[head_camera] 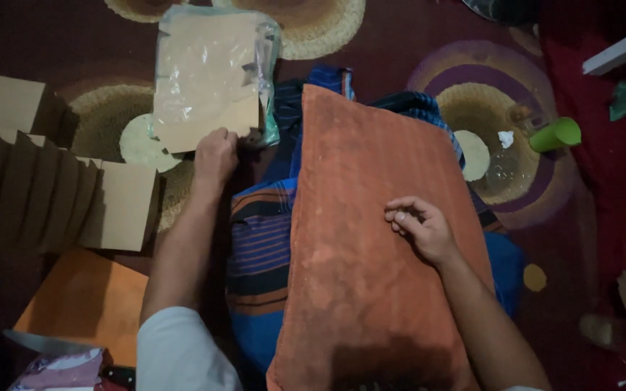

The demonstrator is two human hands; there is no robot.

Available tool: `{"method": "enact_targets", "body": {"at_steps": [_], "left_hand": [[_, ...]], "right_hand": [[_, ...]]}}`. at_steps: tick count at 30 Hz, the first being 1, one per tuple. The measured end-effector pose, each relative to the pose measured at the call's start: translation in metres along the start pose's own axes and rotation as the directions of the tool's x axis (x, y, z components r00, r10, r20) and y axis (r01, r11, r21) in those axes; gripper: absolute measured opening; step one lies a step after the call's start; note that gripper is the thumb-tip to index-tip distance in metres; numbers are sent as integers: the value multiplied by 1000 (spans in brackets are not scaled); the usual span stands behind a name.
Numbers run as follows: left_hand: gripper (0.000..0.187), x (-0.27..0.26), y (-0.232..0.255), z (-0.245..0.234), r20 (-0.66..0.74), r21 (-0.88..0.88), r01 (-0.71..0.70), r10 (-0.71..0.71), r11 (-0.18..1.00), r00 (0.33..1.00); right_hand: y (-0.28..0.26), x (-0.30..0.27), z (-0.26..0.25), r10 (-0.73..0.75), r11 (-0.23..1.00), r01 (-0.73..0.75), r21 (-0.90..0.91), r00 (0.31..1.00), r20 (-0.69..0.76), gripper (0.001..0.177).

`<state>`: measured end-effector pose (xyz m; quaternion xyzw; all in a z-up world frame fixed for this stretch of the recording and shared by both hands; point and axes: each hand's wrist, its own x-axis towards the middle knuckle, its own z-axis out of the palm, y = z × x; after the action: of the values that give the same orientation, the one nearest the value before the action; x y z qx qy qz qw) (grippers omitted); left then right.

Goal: Folding a cardboard sheet into a box container

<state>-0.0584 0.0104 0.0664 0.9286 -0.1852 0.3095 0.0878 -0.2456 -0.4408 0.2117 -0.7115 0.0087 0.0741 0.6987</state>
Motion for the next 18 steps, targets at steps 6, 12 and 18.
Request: {"method": "enact_targets", "body": {"at_steps": [6, 12, 18], "left_hand": [[9, 44, 31, -63, -49, 127, -93, 100, 987, 994], [13, 38, 41, -93, -41, 85, -203, 207, 975, 977], [23, 35, 69, -158, -122, 96, -187, 198, 978, 973]], "right_hand": [[2, 1, -2, -45, 998, 45, -32, 999, 22, 25], [21, 3, -12, -48, 999, 48, -6, 999, -15, 24], [9, 4, -13, -35, 999, 36, -27, 999, 38, 23]]}}
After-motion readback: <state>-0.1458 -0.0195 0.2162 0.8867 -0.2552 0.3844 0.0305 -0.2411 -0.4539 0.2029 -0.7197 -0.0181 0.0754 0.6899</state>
